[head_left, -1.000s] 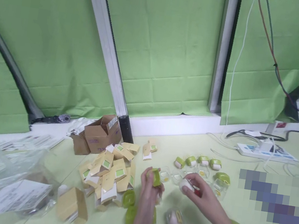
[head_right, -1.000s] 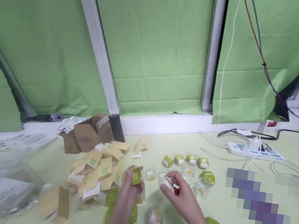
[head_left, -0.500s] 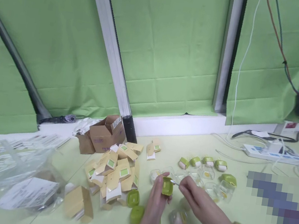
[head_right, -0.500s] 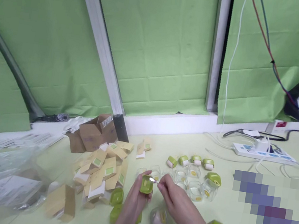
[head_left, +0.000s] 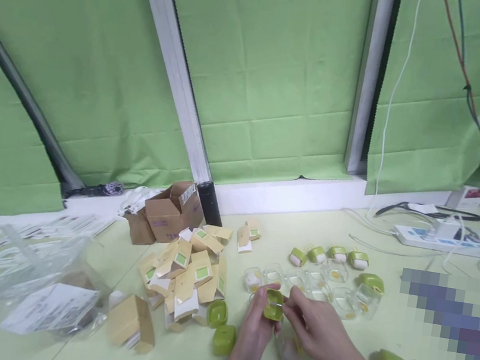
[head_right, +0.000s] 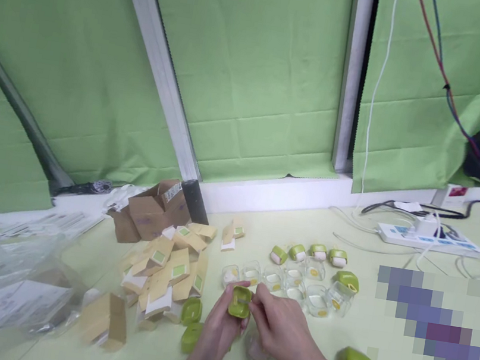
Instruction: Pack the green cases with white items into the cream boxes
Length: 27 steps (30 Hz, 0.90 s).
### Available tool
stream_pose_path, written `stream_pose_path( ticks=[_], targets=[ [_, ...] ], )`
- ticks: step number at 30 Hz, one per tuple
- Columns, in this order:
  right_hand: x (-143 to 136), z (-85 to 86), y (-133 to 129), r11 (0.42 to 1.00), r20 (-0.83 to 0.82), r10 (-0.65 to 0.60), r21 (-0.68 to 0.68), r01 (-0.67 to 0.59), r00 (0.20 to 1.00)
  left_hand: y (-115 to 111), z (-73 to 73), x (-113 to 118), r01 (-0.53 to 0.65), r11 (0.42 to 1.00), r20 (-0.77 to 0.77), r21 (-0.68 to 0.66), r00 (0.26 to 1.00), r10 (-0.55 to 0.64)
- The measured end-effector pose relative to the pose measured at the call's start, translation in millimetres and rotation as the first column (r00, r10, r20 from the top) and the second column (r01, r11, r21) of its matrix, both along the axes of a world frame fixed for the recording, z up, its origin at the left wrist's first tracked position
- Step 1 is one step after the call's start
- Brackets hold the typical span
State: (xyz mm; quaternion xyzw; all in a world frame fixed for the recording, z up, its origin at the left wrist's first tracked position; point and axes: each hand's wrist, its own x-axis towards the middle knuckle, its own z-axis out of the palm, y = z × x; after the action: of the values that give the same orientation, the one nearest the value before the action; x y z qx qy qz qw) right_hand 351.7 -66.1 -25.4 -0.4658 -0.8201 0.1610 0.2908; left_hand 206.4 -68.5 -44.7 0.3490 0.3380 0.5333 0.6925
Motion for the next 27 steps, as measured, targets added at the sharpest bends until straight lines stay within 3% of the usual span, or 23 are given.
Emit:
stream_pose_path(
  ticks=[4,8,14,20,23,25,27],
  targets=[
    [3,0.0,1,0.987,-0.212,-0.007,-0.160,-0.028,0.977,3,-1.4,-1,0.034,0.998,0.129,-0.054,0.991,-0.027],
    [0,-0.4,4,0.965,-0.375,-0.168,-0.250,0.075,0.912,4,-0.5,-1,-0.120,0.988,0.035,0.095,0.993,0.117],
    [-19,6.9,9,0.969,-0.184,-0.160,-0.215,0.119,0.970,-1,-3.5,4,-0.159,0.966,-0.298,0.204,0.930,0.216],
    [-15,18.3,45,0.971,-0.089,-0.204,-0.146,0.190,0.975,-7,6.1,-22,-0.430,0.874,-0.368,0.226,0.793,0.485],
    [-15,18.7,70,0.967,0.057,-0.220,-0.122,0.225,0.974,-26,-8.7,-36,-0.390,0.867,-0.419,0.311,0.762,0.493],
    [-18,16.4,82,0.968,0.145,-0.199,-0.125,0.218,0.969,-42,-28.2,-42,-0.272,0.871,-0.500,0.410,0.732,0.464],
    [-19,14.8,87,0.969,0.205,-0.179,-0.136,0.209,0.962,-56,-48.8,-44,-0.208,0.836,-0.564,0.508,0.653,0.505]
  ],
)
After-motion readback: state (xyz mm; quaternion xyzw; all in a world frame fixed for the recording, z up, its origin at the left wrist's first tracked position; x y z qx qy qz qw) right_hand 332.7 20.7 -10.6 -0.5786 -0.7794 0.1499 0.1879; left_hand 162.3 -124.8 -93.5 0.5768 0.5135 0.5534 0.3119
